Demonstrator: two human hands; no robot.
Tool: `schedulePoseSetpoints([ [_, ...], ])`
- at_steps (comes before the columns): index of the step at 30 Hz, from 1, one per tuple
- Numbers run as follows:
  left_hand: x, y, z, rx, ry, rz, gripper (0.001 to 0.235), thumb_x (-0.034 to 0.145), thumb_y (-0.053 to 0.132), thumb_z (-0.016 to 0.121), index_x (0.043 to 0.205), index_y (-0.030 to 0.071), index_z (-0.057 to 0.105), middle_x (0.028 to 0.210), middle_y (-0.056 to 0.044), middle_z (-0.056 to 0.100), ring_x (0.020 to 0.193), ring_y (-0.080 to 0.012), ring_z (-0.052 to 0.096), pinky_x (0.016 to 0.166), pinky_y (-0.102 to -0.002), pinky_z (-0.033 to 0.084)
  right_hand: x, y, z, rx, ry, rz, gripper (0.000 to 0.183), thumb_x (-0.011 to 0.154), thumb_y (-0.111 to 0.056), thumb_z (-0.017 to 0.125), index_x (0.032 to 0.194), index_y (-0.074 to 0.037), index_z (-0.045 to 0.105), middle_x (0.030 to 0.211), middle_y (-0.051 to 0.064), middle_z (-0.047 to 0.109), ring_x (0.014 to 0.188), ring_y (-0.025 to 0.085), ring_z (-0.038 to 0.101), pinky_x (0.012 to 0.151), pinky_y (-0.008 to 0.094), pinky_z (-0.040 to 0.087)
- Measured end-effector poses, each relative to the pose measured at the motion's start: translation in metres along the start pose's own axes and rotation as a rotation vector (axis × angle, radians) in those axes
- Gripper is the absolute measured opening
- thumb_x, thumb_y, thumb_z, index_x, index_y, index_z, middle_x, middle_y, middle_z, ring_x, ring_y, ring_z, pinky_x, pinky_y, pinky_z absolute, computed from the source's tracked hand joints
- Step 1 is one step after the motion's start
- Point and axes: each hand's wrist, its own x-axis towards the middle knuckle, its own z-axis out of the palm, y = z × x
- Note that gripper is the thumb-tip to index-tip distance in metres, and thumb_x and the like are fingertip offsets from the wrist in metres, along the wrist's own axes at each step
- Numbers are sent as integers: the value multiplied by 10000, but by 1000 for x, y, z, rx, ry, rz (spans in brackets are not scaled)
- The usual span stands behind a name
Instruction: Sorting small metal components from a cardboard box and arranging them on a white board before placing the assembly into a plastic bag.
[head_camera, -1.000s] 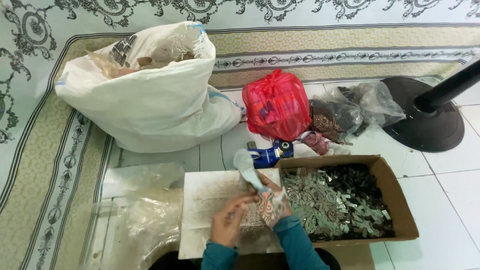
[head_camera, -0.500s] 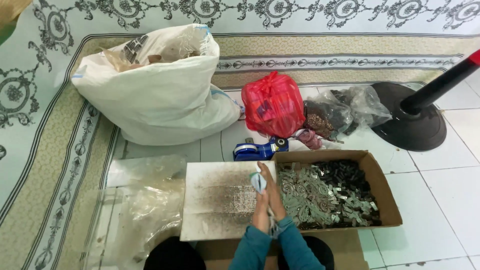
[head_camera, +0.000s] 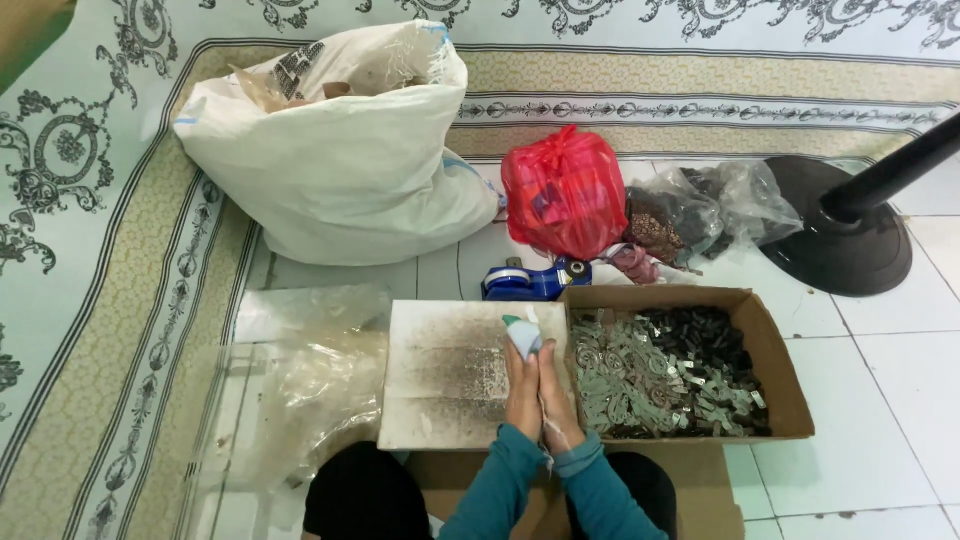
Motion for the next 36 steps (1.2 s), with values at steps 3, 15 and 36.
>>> schedulePoseSetpoints([
  [3,2,1,3,129,96,106,823,948,616,307,1585,96,318,1608,-150,301,1498,-310,230,1224,-449,152,-32,58,53,-1446,366,-224,962,815,-707,315,1576,-129,428,1602,133,510,1468,287,478,1202,430,400],
  [15,59,-12,-34,280,432,393,541,1042,494,389,912,60,686,887,-167,740,866,-338,702,782,-434,515,-37,62,42,-1749,276,1,983,792,-800,112,1577,-280,392,1735,46,215,1620,269,68,1231,637,-57],
  [36,231,49,-44,116,458,-27,946,916,721,251,1654,168,40,1731,-89,-37,1565,-451,-28,1257,-658,99,-25,-66,17,-1497,415,-233,575,971,-434,503,1363,-36,640,1130,178,734,1011,284,687,918,407,544],
])
